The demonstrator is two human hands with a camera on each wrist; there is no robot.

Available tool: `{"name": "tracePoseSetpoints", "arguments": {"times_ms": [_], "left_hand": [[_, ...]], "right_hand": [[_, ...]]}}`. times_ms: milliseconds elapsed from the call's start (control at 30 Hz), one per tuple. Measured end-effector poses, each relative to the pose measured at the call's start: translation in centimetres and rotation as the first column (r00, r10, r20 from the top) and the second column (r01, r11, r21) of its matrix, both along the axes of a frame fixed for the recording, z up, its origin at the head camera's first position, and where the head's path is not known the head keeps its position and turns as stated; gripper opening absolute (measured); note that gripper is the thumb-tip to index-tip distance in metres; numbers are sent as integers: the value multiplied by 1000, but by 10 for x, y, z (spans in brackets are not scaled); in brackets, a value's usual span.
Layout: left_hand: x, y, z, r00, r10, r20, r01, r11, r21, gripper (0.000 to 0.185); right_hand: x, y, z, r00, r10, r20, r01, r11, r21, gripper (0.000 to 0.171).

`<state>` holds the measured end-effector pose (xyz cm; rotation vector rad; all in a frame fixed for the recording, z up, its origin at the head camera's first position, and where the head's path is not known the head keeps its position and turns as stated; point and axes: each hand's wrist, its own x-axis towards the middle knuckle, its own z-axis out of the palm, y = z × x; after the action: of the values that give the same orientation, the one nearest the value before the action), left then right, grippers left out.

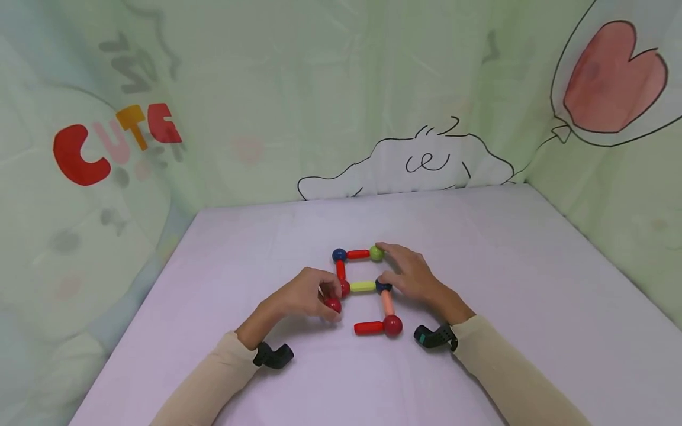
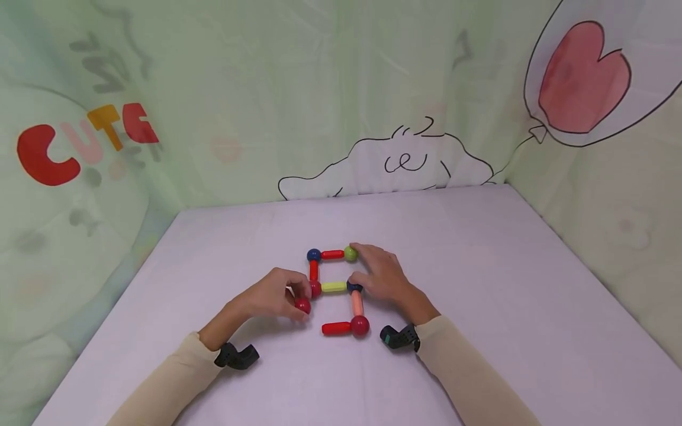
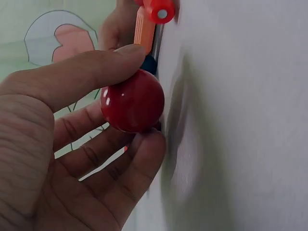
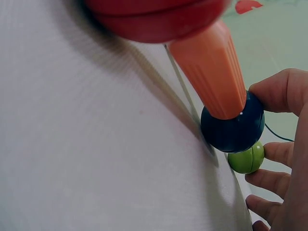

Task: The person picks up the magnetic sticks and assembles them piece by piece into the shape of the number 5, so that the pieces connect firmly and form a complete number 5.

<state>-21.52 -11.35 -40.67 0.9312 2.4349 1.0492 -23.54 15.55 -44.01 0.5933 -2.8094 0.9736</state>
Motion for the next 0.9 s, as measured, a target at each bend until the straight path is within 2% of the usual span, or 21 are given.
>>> {"name": "tracePoseSetpoints", "arguments": {"times_ms": [267,667,900], "left_hand": [[10,9,5,997,-69,22,70,996,-46,28],[17,16,4,990,-135,-46,129,985,-112,27],[21,22,3,984,-156,-91,139,975,-172,27]], "right_hand": [[0,0,3,1000,3,10,-3,1000,5,63],[0,1,3,1000,10,9,-10,1000,7,63],[1,0,3,1000,10,7,-10,1000,10,63]]}}
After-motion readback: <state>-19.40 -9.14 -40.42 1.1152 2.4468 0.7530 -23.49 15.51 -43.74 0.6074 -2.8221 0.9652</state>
